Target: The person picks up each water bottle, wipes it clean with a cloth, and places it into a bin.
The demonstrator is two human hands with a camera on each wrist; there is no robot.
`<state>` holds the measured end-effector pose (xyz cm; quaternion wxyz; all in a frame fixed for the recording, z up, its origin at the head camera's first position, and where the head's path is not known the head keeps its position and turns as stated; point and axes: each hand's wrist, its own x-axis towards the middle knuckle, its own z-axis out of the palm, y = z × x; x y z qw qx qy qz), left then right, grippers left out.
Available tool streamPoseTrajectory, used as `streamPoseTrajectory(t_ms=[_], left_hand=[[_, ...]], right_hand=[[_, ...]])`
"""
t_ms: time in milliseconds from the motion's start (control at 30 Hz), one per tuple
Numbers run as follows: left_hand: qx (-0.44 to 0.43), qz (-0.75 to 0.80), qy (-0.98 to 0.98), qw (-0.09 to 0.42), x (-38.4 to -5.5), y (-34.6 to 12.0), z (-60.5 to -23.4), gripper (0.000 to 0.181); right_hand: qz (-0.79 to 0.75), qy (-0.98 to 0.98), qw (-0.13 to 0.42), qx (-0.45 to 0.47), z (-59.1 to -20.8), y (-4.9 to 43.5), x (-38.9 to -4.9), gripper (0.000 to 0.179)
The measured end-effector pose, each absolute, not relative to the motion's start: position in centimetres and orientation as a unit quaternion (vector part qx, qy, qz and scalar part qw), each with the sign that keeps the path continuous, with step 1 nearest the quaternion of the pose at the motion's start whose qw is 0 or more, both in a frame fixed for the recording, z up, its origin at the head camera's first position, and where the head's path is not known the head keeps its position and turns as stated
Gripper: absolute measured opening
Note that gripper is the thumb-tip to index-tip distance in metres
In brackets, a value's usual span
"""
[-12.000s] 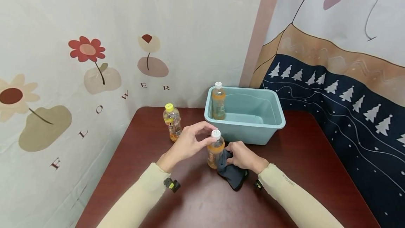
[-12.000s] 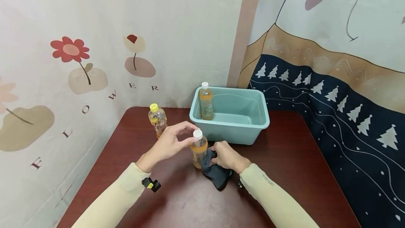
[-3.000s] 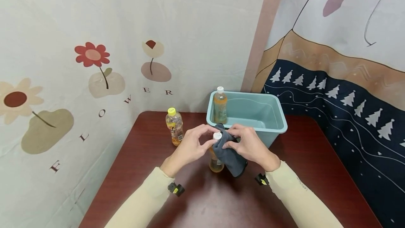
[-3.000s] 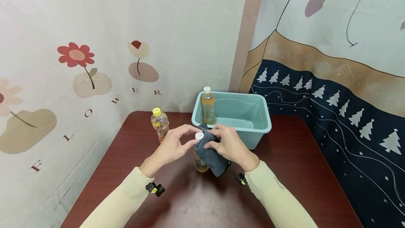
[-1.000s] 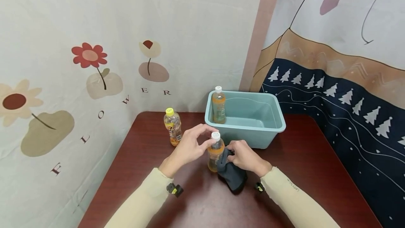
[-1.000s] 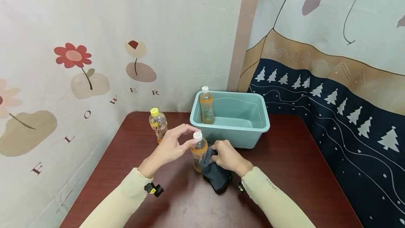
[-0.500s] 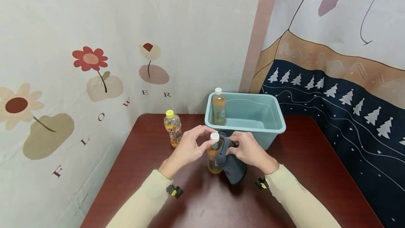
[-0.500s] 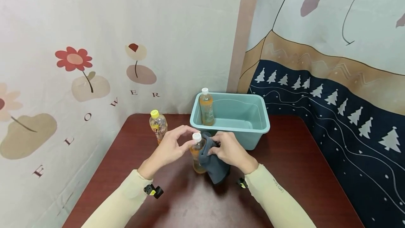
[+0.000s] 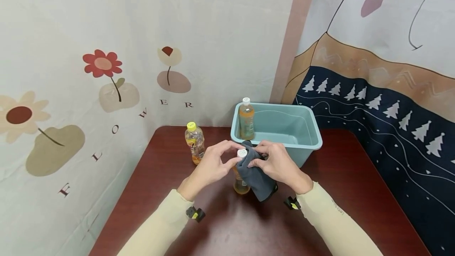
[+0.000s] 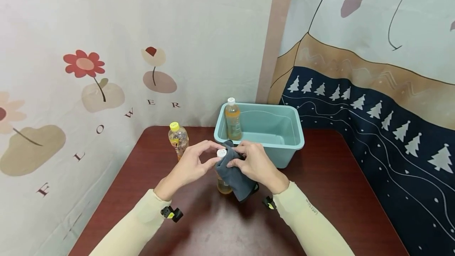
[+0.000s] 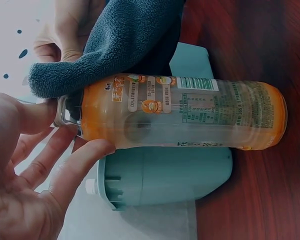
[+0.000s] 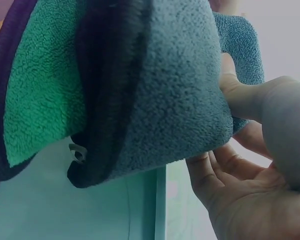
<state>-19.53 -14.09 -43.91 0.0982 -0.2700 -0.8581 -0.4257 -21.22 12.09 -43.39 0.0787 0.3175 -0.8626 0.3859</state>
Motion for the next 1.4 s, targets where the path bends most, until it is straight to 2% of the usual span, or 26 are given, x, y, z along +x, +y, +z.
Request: streamPoseTrajectory(t_ms=[567,1167,1400], left_hand=[[-0.259,-0.407,-0.871,0.095,-19.4,-13.9,-43.4,0.03],[-0.25,-0.403,-0.875,0.098,-19.2,-13.7,-42.6,0.028],[-0.25,-0.411,-0.869,0.113,-19.2,-13.9,-41.9,0.029]], right_hand=[[0.381,-0.864,0.087,0.318,-43.5,13.0,-21.0,0.036],[0.366,-0.878,0.098,0.293,-44.1,16.3,-19.7,0.035],[0.371,-0.879,0.094,0.283,-44.5,17.3,-19.1,0.036]])
